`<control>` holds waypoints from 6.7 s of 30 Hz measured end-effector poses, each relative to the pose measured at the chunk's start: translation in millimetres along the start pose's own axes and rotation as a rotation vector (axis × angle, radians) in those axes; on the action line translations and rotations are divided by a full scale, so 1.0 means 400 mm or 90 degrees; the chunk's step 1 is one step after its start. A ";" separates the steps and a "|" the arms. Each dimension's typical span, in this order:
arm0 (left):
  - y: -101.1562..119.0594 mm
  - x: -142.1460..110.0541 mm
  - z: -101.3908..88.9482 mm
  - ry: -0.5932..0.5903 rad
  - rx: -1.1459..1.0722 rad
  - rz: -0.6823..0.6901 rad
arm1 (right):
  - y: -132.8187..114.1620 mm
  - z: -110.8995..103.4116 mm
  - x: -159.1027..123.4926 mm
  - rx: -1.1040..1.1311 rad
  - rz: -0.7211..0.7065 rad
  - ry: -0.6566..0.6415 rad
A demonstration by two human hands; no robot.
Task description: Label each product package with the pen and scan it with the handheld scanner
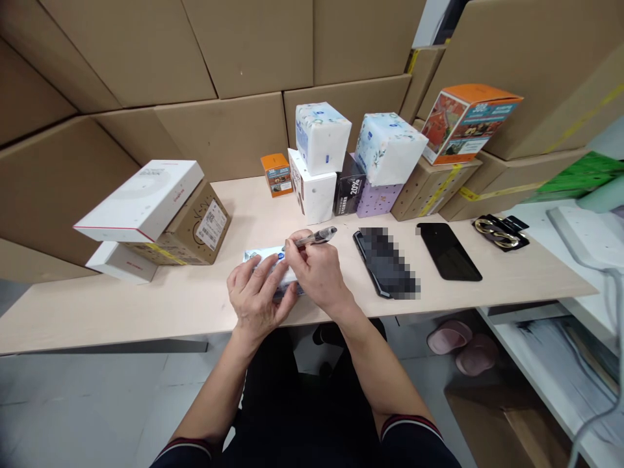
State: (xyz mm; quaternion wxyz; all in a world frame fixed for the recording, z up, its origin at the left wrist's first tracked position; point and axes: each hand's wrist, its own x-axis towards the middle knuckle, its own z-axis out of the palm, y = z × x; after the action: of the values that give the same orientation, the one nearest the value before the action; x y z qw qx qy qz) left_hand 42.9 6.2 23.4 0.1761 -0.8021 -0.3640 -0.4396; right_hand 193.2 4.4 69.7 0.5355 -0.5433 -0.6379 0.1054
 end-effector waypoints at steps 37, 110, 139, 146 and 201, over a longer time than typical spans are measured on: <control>-0.001 -0.057 0.004 0.091 -0.182 0.149 | 0.221 -0.211 -0.233 -0.563 0.296 0.031; 0.135 -0.028 0.054 -0.030 -1.325 -0.942 | 0.022 -0.002 -0.287 -0.298 -0.153 0.235; 0.152 -0.038 0.022 -0.203 -1.225 -0.693 | 0.070 -0.056 -0.265 -0.322 -0.117 0.301; 0.040 -0.062 -0.089 0.045 -0.528 -0.399 | 0.187 -0.185 -0.245 -0.464 0.057 0.281; -0.264 0.513 0.425 -0.540 0.056 -0.298 | 0.165 -0.080 -0.210 -0.181 -0.081 0.121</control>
State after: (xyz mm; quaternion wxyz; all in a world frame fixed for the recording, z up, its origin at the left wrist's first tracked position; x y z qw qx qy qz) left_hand 134.6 267.6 96.7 -0.0577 -0.7991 -0.5922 -0.0858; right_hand 243.4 -52.2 -12.4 0.5170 -0.5794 -0.6260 -0.0720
